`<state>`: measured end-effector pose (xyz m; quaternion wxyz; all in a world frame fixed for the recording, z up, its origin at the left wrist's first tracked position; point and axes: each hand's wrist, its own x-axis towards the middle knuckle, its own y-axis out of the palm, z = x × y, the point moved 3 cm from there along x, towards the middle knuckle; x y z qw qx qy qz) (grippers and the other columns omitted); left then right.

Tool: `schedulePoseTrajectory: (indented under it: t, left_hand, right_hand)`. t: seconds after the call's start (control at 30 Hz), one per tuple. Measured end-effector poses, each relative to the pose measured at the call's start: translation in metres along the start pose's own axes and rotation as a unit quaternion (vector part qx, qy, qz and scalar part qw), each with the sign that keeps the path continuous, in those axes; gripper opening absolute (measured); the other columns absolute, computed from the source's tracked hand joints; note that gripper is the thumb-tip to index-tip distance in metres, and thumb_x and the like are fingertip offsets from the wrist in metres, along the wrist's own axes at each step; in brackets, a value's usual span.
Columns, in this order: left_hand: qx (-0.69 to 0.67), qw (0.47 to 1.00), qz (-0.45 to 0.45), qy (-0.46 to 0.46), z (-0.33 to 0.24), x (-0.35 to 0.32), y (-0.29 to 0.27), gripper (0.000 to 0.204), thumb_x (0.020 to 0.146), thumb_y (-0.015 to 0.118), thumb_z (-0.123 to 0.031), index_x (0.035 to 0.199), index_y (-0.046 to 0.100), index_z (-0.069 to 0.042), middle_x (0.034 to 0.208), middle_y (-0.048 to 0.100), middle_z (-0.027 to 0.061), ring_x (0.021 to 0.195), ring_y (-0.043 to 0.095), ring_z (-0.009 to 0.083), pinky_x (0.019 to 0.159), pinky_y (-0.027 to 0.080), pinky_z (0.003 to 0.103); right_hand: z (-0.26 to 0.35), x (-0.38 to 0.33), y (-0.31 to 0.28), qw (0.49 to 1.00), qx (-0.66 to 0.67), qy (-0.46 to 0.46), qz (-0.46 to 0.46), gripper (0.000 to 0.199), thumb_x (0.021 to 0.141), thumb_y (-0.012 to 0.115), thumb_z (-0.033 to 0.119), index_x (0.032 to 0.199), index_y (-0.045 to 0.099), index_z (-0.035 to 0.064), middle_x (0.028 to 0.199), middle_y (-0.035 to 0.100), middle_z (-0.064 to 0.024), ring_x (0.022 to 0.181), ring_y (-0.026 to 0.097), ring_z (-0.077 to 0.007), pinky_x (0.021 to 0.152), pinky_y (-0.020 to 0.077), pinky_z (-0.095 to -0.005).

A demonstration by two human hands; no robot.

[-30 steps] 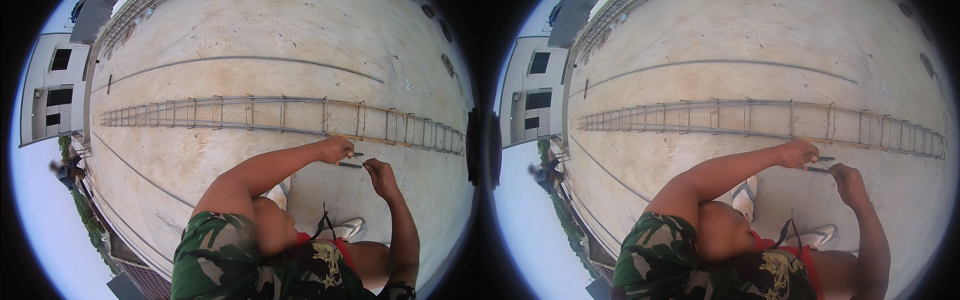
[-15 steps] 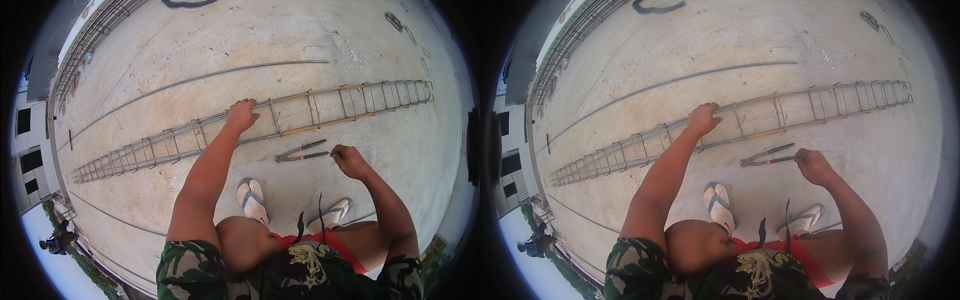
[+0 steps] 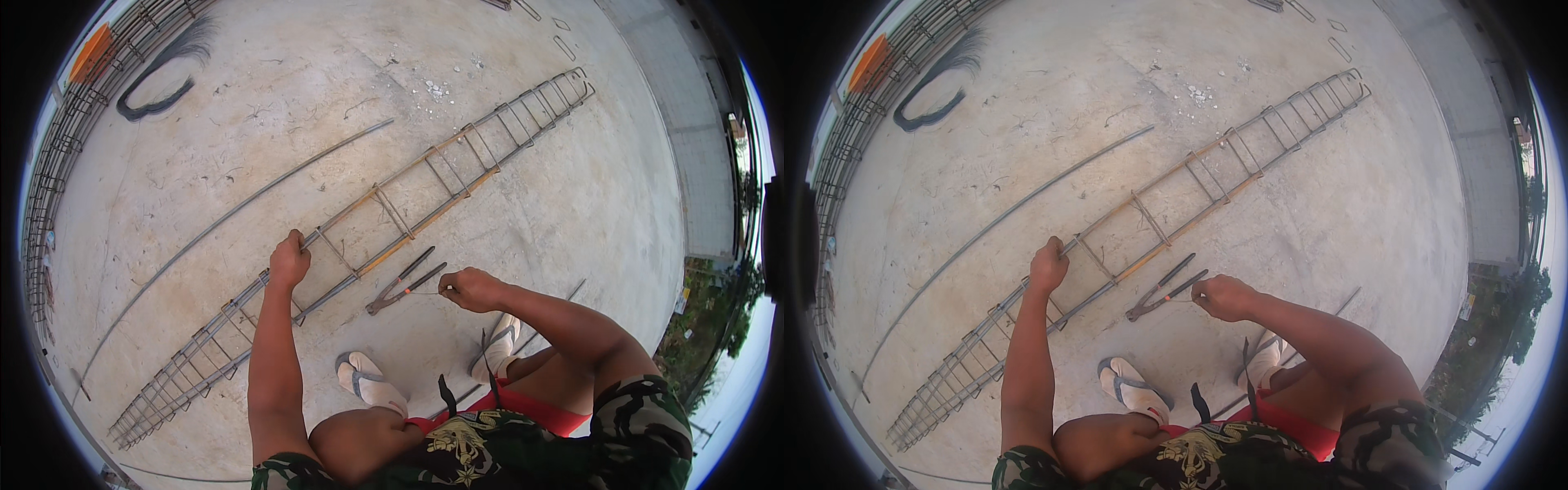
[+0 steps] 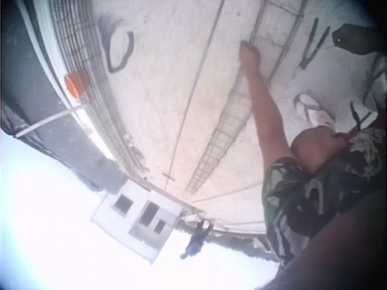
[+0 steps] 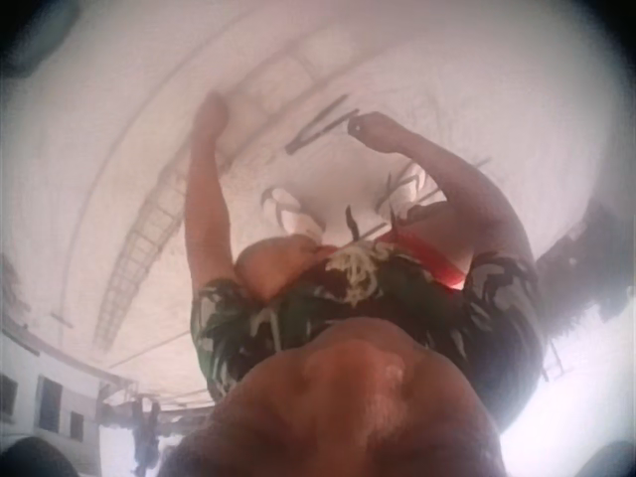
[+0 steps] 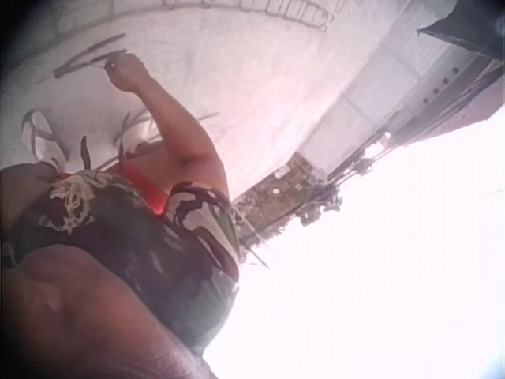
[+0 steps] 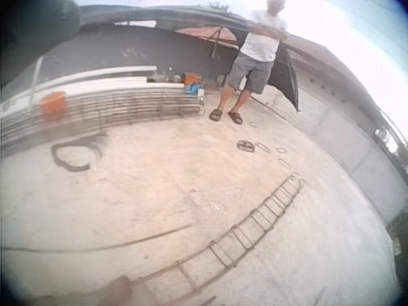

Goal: The person assembles a rebar cage on a rooftop by positioning U-shaped rebar pieces and tying them to longitudinal bars using wire and pliers. The person repeatedly picks up wire, wraps it around intersections, and twists it with pliers to secure the structure.

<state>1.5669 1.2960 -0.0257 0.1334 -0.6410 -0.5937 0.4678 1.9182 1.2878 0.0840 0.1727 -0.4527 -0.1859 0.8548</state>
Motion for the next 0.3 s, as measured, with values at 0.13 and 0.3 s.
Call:
schedulePoseTrajectory:
  t: [0.13,0.3]
  left_hand:
    - [-0.118,0.990,0.076,-0.014,0.009,0.006,-0.014,0.030,0.072,0.057,-0.012,0.097,0.061,0.003,0.094,0.065,0.0220,0.085,0.064,0.0344,0.077,0.049,0.040]
    - [-0.089,0.986,0.132,-0.053,0.037,0.010,-0.023,0.038,0.073,0.055,-0.026,0.091,0.063,0.007,0.090,0.065,0.0230,0.079,0.063,0.0288,0.072,0.048,0.037]
  right_hand:
    - [0.003,0.012,0.011,1.000,0.007,-0.018,-0.009,0.021,0.086,0.052,0.015,0.101,0.063,0.0053,0.087,0.066,-0.0191,0.086,0.062,-0.0376,0.078,0.0480,-0.0456]
    - [0.033,0.021,0.018,0.998,0.004,0.046,0.046,0.022,0.086,0.052,0.015,0.103,0.063,0.0055,0.089,0.066,-0.0193,0.086,0.063,-0.0372,0.079,0.0484,-0.0447]
